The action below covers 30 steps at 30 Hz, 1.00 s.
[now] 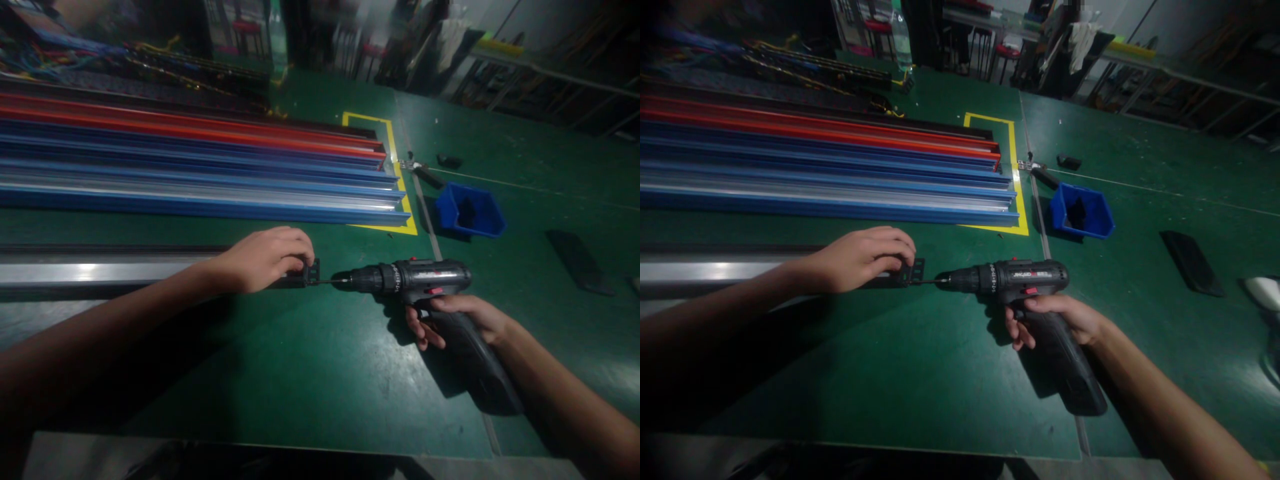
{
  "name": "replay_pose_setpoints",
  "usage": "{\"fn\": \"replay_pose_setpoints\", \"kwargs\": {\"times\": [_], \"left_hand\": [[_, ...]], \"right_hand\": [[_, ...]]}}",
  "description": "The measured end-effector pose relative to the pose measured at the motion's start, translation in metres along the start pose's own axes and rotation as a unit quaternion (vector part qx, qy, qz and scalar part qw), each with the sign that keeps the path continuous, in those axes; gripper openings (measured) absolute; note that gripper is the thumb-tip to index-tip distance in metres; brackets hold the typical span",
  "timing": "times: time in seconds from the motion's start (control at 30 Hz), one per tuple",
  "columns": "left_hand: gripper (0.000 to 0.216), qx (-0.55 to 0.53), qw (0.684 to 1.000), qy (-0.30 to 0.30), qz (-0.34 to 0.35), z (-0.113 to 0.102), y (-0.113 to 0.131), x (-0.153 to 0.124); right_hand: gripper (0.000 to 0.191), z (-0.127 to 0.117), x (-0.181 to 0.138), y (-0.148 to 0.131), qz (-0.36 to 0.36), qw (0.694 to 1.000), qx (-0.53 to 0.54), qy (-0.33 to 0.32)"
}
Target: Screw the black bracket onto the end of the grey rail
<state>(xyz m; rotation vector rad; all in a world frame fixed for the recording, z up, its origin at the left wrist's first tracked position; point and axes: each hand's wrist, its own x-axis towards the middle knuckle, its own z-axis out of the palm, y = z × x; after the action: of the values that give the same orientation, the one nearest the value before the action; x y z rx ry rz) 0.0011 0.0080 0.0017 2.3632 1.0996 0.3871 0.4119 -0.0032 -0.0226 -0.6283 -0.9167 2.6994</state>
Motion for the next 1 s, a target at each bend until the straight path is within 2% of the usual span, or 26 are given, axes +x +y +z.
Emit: {"fn": "replay_pose_setpoints", "kwargs": {"times": [0.43, 0.73, 1.0], "left_hand": [[0.023, 0.004, 1.0, -0.001, -0.002, 0.0006, -0.0004, -0.0005], [0.022, -0.001, 1.0, -0.002, 0.003, -0.0002, -0.0001, -0.001], [0.022, 0.0, 1.0, 0.003, 0.004, 0.0014, -0.0013, -0.0006]], "right_hand": [[0.032, 0.0003, 0.0001, 0.0034, -0.021, 0.999, -0.034, 0.012], [0.045, -0.0017, -0.0011, 0.0042, -0.007, 1.0, -0.027, -0.015], [0.032, -0.0001, -0.0005, 0.005, -0.027, 0.999, -0.047, -0.007]]}}
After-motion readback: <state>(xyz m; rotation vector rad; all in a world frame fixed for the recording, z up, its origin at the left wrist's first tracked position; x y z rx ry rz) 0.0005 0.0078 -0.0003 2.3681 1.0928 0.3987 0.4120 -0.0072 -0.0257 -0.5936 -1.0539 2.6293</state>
